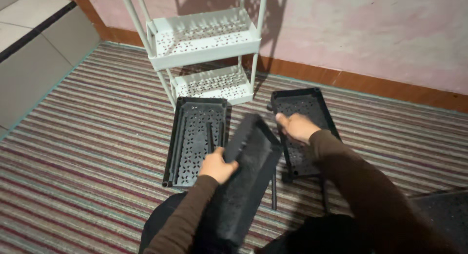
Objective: The person assembles a white plastic shelving unit by inserting white support rods into the side panels and attaching perforated shelves. They handle black trays and rods separately, placing them aside before focusing on the white frame assembly.
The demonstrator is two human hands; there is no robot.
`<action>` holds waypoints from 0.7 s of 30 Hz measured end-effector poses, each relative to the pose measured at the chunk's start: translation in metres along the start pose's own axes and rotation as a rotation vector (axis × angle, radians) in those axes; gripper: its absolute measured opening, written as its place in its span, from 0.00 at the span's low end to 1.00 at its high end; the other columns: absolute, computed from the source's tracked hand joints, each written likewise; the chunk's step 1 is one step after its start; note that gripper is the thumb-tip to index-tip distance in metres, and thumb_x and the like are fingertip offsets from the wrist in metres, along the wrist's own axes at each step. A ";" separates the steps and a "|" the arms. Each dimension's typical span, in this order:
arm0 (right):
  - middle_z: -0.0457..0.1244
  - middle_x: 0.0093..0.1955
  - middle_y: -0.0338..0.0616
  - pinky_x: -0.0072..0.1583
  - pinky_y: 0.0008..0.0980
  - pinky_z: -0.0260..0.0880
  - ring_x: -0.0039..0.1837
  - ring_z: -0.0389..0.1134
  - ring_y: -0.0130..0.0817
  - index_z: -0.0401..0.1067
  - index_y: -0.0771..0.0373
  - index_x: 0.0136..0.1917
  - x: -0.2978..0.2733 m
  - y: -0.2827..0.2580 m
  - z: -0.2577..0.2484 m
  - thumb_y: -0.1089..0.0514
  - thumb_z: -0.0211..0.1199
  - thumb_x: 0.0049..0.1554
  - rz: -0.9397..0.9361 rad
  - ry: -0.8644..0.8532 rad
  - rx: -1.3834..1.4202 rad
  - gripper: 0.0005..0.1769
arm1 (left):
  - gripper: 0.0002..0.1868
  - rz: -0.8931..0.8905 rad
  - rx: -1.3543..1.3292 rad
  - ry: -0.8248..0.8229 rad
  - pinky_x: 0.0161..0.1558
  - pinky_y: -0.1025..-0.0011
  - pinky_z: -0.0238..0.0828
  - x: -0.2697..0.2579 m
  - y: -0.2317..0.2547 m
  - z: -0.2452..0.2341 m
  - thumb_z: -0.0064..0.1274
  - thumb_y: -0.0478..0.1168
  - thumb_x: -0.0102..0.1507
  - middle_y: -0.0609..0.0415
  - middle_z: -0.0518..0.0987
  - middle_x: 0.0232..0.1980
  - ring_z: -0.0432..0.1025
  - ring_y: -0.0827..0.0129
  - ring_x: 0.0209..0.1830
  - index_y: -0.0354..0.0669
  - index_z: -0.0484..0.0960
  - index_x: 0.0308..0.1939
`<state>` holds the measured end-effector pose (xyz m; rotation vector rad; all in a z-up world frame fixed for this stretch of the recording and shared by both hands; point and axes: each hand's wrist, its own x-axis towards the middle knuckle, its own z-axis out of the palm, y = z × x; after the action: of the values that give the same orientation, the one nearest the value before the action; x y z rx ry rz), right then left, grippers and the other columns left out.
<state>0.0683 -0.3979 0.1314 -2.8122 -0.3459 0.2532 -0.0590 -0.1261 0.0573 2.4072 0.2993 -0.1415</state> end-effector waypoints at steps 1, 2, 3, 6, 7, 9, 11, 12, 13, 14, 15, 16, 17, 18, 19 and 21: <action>0.70 0.49 0.63 0.59 0.56 0.69 0.56 0.71 0.62 0.78 0.65 0.49 -0.003 0.004 0.000 0.33 0.43 0.68 -0.023 0.066 -0.077 0.36 | 0.33 -0.041 -0.058 0.033 0.52 0.56 0.76 0.006 -0.009 -0.005 0.64 0.55 0.50 0.37 0.85 0.41 0.80 0.46 0.46 0.37 0.81 0.53; 0.70 0.50 0.63 0.59 0.56 0.70 0.56 0.71 0.62 0.76 0.66 0.52 -0.006 0.008 0.006 0.34 0.44 0.67 -0.017 0.069 -0.129 0.34 | 0.34 -0.083 -0.115 0.065 0.51 0.57 0.77 0.012 -0.020 -0.009 0.64 0.55 0.49 0.37 0.86 0.40 0.81 0.48 0.45 0.37 0.81 0.53; 0.69 0.52 0.63 0.59 0.55 0.70 0.56 0.72 0.63 0.73 0.67 0.55 -0.009 0.011 0.021 0.34 0.46 0.66 -0.013 0.074 -0.179 0.33 | 0.33 -0.091 -0.117 0.097 0.50 0.57 0.76 0.017 -0.031 -0.015 0.64 0.54 0.49 0.37 0.86 0.40 0.81 0.48 0.45 0.37 0.82 0.52; 0.69 0.53 0.66 0.59 0.54 0.71 0.57 0.72 0.63 0.73 0.69 0.57 -0.002 0.030 0.082 0.41 0.50 0.63 0.145 -0.020 -0.063 0.28 | 0.32 -0.066 -0.178 0.158 0.47 0.60 0.76 0.032 -0.068 -0.032 0.62 0.53 0.49 0.38 0.85 0.38 0.81 0.50 0.41 0.36 0.82 0.52; 0.69 0.53 0.65 0.59 0.53 0.71 0.57 0.72 0.62 0.74 0.69 0.57 0.010 0.033 0.107 0.44 0.52 0.62 0.193 -0.075 -0.005 0.26 | 0.33 -0.045 -0.205 0.179 0.46 0.61 0.76 0.039 -0.080 -0.040 0.61 0.53 0.50 0.38 0.85 0.37 0.82 0.52 0.40 0.36 0.82 0.53; 0.70 0.53 0.65 0.58 0.52 0.73 0.57 0.73 0.61 0.76 0.68 0.57 0.034 0.038 0.157 0.50 0.54 0.59 0.237 -0.146 0.084 0.23 | 0.33 -0.016 -0.319 0.245 0.44 0.63 0.76 0.048 -0.100 -0.051 0.62 0.49 0.51 0.42 0.85 0.38 0.81 0.57 0.39 0.33 0.78 0.55; 0.71 0.52 0.65 0.58 0.50 0.74 0.58 0.74 0.59 0.78 0.68 0.57 0.048 0.040 0.204 0.56 0.56 0.56 0.258 -0.170 0.222 0.20 | 0.29 -0.007 -0.510 0.245 0.42 0.65 0.75 0.052 -0.120 -0.061 0.60 0.46 0.53 0.45 0.84 0.37 0.79 0.62 0.36 0.31 0.78 0.54; 0.69 0.50 0.71 0.56 0.56 0.73 0.55 0.73 0.66 0.75 0.70 0.59 0.050 0.041 0.224 0.56 0.55 0.58 0.293 -0.183 0.475 0.21 | 0.25 -0.012 -0.644 0.210 0.40 0.66 0.74 0.053 -0.129 -0.065 0.58 0.44 0.54 0.47 0.84 0.37 0.78 0.64 0.35 0.31 0.80 0.51; 0.68 0.48 0.76 0.53 0.62 0.71 0.52 0.72 0.73 0.73 0.72 0.61 0.051 0.040 0.242 0.55 0.55 0.59 0.325 -0.193 0.730 0.22 | 0.21 -0.012 -0.778 0.170 0.38 0.67 0.73 0.055 -0.134 -0.066 0.56 0.42 0.56 0.49 0.83 0.36 0.77 0.66 0.33 0.31 0.82 0.49; 0.67 0.49 0.74 0.55 0.59 0.71 0.53 0.71 0.70 0.70 0.70 0.65 0.054 0.041 0.253 0.53 0.57 0.59 0.313 -0.060 0.626 0.25 | 0.19 -0.067 -0.855 0.159 0.35 0.68 0.72 0.057 -0.140 -0.066 0.55 0.40 0.56 0.50 0.82 0.35 0.75 0.66 0.31 0.33 0.81 0.48; 0.67 0.49 0.72 0.56 0.56 0.70 0.54 0.70 0.67 0.66 0.67 0.68 0.051 0.042 0.264 0.52 0.60 0.58 0.302 0.063 0.521 0.28 | 0.17 -0.132 -0.932 0.145 0.32 0.68 0.71 0.052 -0.147 -0.064 0.53 0.39 0.57 0.51 0.81 0.34 0.74 0.67 0.29 0.35 0.81 0.47; 0.67 0.49 0.70 0.57 0.53 0.70 0.55 0.70 0.64 0.63 0.64 0.71 0.050 0.044 0.271 0.50 0.63 0.57 0.286 0.184 0.414 0.33 | 0.15 -0.197 -1.007 0.131 0.30 0.68 0.69 0.050 -0.153 -0.062 0.52 0.38 0.57 0.53 0.80 0.33 0.73 0.67 0.27 0.37 0.81 0.47; 0.67 0.49 0.69 0.57 0.53 0.70 0.55 0.70 0.64 0.63 0.66 0.72 0.051 0.045 0.279 0.50 0.62 0.57 0.261 0.223 0.421 0.33 | 0.14 -0.225 -1.012 0.121 0.28 0.67 0.70 0.048 -0.159 -0.061 0.52 0.38 0.57 0.52 0.79 0.32 0.72 0.66 0.26 0.36 0.80 0.45; 0.68 0.49 0.68 0.56 0.54 0.70 0.54 0.70 0.64 0.62 0.67 0.73 0.054 0.045 0.284 0.50 0.61 0.58 0.236 0.262 0.427 0.34 | 0.14 -0.252 -1.017 0.111 0.27 0.66 0.71 0.047 -0.164 -0.061 0.53 0.38 0.57 0.51 0.78 0.31 0.72 0.66 0.24 0.35 0.80 0.44; 0.68 0.48 0.68 0.55 0.54 0.70 0.54 0.71 0.64 0.61 0.68 0.74 0.057 0.048 0.284 0.50 0.60 0.58 0.212 0.299 0.429 0.35 | 0.13 -0.282 -1.026 0.098 0.26 0.65 0.71 0.046 -0.167 -0.058 0.53 0.38 0.57 0.50 0.77 0.30 0.72 0.65 0.23 0.33 0.79 0.42; 0.68 0.51 0.66 0.55 0.55 0.69 0.54 0.69 0.65 0.59 0.70 0.74 0.063 0.055 0.274 0.46 0.61 0.59 0.178 0.286 0.309 0.38 | 0.13 -0.210 -1.024 0.085 0.29 0.70 0.72 0.049 -0.170 -0.052 0.54 0.37 0.57 0.52 0.78 0.32 0.73 0.68 0.26 0.34 0.81 0.44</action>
<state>0.0827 -0.3587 -0.1517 -2.5256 0.0099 -0.0566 -0.0538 0.0412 -0.0207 1.3659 0.5124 0.0259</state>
